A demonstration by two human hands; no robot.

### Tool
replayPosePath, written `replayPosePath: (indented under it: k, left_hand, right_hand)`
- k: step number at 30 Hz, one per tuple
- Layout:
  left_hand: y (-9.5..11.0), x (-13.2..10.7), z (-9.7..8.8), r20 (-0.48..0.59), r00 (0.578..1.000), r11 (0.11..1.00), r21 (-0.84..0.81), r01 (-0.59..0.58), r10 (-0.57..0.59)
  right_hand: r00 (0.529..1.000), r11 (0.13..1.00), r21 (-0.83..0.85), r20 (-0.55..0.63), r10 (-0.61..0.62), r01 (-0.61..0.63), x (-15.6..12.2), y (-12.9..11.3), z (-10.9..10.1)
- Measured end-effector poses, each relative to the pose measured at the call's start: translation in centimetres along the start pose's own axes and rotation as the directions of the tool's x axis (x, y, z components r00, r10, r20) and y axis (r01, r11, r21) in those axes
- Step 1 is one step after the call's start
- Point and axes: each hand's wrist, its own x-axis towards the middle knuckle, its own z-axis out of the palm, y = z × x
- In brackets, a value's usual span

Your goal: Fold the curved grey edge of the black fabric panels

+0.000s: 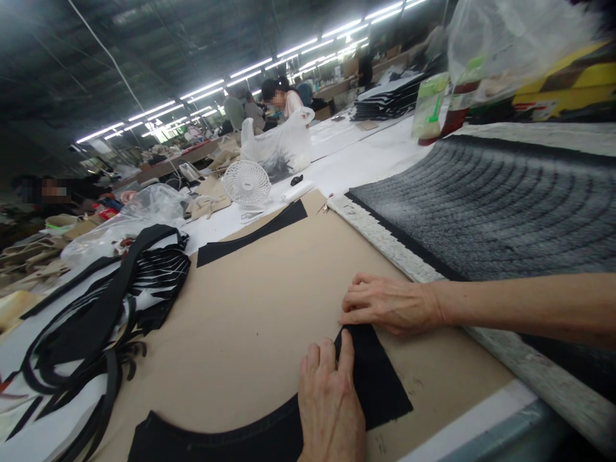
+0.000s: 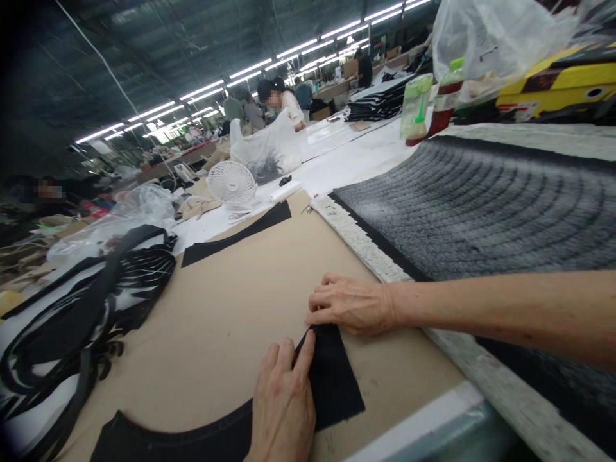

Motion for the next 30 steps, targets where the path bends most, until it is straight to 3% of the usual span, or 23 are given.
replayPosePath:
  k: [11, 15, 19, 22, 26, 30]
  left_hand:
    - [-0.1, -0.8, 1.0, -0.111, 0.994, 0.999, 0.036, 0.004, 0.000]
    - [0.0, -1.7, 1.7, -0.190, 0.981, 0.999, 0.012, 0.034, -0.031]
    - [0.3, -2.5, 2.1, -0.196, 0.979, 0.998, 0.001, 0.055, -0.054]
    - [0.4, -2.9, 1.8, -0.195, 0.979, 0.998, 0.013, 0.065, -0.061]
    - [0.4, -3.3, 1.5, -0.186, 0.981, 0.997, 0.033, 0.065, -0.058]
    - [0.3, -3.9, 1.9, -0.239, 0.968, 0.997, 0.006, 0.079, -0.075]
  right_hand:
    - [0.993, 0.993, 0.023, 0.016, 0.119, -0.119, -1.4, -1.4, 0.6]
    - [0.985, 0.987, 0.028, -0.065, 0.163, -0.161, -1.2, -1.9, 0.5]
    - [0.981, 0.990, 0.032, -0.130, 0.141, -0.138, 0.1, -3.6, 0.9]
    - [0.986, 0.989, 0.074, -0.101, 0.136, -0.129, 0.6, -4.3, 1.1]
    - [0.972, 0.971, 0.085, -0.053, 0.230, -0.225, 0.4, -4.4, 0.6]
    - [0.979, 0.979, 0.058, -0.045, 0.197, -0.194, 0.8, -5.6, 0.9]
